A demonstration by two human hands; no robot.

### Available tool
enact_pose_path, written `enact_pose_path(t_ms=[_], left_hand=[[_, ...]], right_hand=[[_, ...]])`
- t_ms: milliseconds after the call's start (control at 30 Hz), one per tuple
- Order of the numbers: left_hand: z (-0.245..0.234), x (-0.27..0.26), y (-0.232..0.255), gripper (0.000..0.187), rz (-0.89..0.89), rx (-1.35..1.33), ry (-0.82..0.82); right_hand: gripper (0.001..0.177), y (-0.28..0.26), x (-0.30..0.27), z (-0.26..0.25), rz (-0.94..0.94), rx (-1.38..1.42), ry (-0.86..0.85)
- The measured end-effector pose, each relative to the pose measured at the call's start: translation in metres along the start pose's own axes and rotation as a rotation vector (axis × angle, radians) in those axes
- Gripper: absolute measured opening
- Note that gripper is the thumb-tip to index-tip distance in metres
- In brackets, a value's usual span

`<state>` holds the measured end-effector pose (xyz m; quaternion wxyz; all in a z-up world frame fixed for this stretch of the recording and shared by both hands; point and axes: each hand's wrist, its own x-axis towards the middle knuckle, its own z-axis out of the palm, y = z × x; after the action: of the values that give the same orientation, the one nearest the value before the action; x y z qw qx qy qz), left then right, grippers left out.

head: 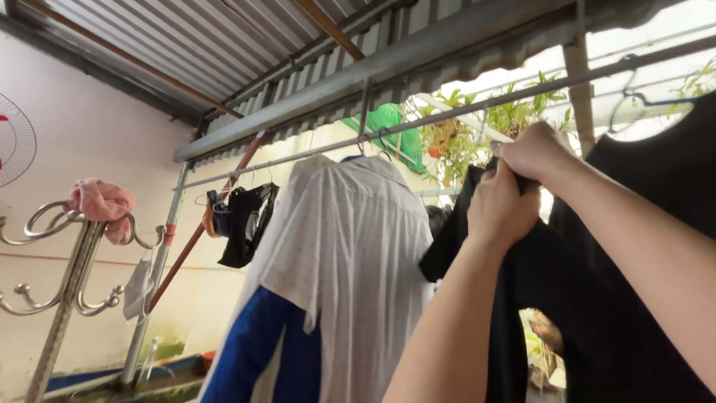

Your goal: The person removes several clothing items from a clothesline on a covered balcony and carries them inside. The person then returns to the balcony and hangs additional garments on the line. Items handled include shirts, pants, and a jacket.

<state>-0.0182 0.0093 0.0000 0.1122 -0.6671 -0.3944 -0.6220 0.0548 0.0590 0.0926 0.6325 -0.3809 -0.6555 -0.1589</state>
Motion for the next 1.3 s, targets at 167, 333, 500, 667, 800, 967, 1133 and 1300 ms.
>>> enact_pose_path(t_ms=[167, 333, 500, 667, 800, 967, 1133, 1300], left_hand=[[-0.006, 0.031, -0.061, 0.034, 0.05, -0.064, 0.076], [-0.035, 0.044, -0.099, 0.034, 0.024, -0.154, 0.122], [-0.06, 0.043, -0.12, 0.038, -0.016, -0.245, 0.051], [-0.088, 0.016, -0.119, 0.039, -0.065, -0.222, -0.008], [-0.117, 0.003, -0.118, 0.049, -0.073, -0.258, -0.072], [-0.161, -0.024, -0.109, 0.068, -0.107, -0.335, -0.13], [-0.181, -0.023, -0.12, 0.054, -0.069, -0.561, -0.073], [-0.203, -0.018, -0.147, 0.042, 0.082, -0.072, 0.31]], right_hand=[[0.049, -0.063, -0.029, 0.011, 0.079, -0.12, -0.045], [0.057, -0.078, -0.021, 0.061, -0.017, -0.131, -0.066], [0.062, -0.135, -0.07, 0.038, -0.069, -0.277, -0.096], [0.055, -0.146, -0.071, 0.047, -0.116, -0.432, -0.101], [0.046, -0.131, -0.05, 0.08, -0.28, -0.58, 0.007], [0.043, -0.123, -0.023, 0.109, -0.434, -0.552, 0.052], [0.041, -0.135, -0.036, 0.107, -0.365, -0.468, -0.054], [0.032, -0.144, -0.035, 0.112, -0.411, -0.52, -0.059]])
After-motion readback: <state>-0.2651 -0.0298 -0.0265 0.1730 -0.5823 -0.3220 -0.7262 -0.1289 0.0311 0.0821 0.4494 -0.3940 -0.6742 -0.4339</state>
